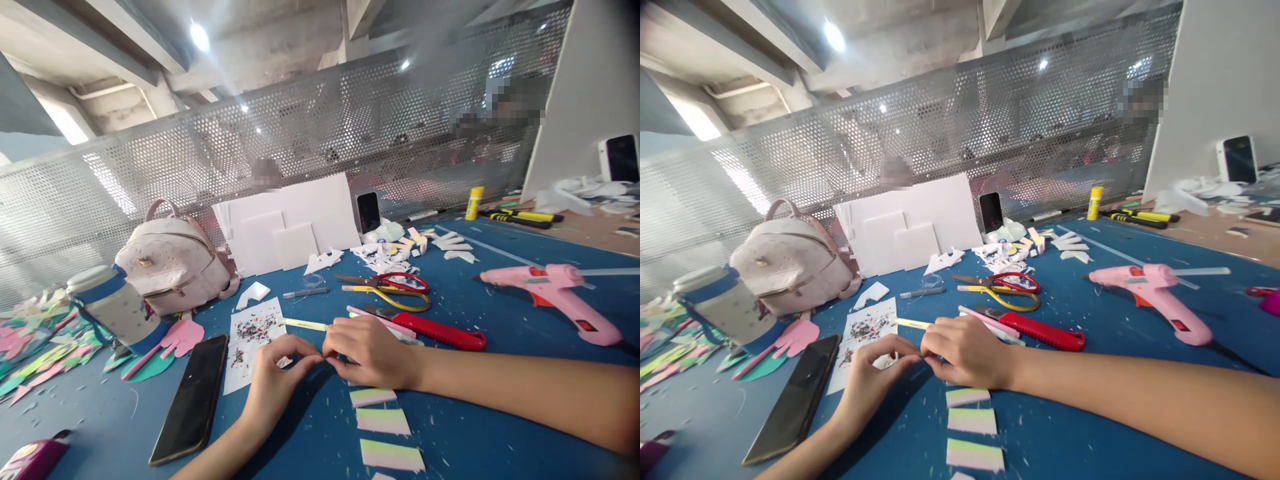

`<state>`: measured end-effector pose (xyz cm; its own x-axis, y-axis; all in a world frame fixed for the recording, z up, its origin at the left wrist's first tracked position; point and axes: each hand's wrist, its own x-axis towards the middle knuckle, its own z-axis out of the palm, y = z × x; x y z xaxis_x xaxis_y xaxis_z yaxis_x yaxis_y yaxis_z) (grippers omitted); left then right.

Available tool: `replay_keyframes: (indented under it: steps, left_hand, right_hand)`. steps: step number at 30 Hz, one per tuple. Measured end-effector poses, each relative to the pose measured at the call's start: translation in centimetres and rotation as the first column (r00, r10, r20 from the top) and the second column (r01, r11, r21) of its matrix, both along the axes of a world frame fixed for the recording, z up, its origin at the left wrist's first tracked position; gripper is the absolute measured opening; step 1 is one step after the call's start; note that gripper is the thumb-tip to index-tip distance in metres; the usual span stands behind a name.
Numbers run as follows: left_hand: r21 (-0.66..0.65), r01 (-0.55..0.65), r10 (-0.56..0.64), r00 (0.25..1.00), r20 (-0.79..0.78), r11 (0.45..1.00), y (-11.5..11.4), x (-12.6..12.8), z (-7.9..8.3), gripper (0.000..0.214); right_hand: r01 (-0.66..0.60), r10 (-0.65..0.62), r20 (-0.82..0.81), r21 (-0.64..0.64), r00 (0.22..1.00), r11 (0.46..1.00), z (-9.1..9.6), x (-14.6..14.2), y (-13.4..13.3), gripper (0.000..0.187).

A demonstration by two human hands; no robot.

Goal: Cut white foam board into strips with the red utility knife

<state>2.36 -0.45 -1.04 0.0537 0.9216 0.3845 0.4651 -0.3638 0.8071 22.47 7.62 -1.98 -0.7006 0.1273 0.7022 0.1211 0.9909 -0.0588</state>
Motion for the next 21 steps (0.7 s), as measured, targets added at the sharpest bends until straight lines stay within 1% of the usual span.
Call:
replay_keyframes:
  steps: [4, 7, 11, 14, 21]
  left_hand:
    - [0.035, 0.036, -0.036, 0.999, -0.019, 0.999, 0.07, -0.10, -0.13, 0.013]
    - [0.063, 0.065, -0.060, 0.995, -0.079, 0.996, 0.12, -0.08, -0.20, 0.015]
    - [0.097, 0.135, -0.120, 0.982, -0.146, 0.986, -0.01, 0.09, -0.17, 0.017]
    - [0.125, 0.178, -0.158, 0.975, -0.153, 0.976, -0.16, 0.18, -0.18, 0.016]
    - [0.170, 0.157, -0.136, 0.983, -0.127, 0.973, -0.19, -0.01, -0.14, 0.013]
  right_hand:
    - [0.012, -0.012, -0.008, -0.004, 1.000, 1.000, -0.07, 0.03, -0.01, 0.002]
    - [0.010, -0.010, -0.007, -0.001, 1.000, 1.000, 0.01, 0.11, -0.07, 0.006]
    - [0.009, -0.008, 0.030, -0.026, 1.000, 1.000, 0.11, 0.20, -0.10, 0.014]
    - [0.019, -0.018, 0.038, -0.030, 0.999, 0.999, 0.08, 0.19, -0.09, 0.012]
    - [0.017, -0.015, 0.042, -0.057, 0.999, 0.998, 0.00, 0.15, 0.01, 0.004]
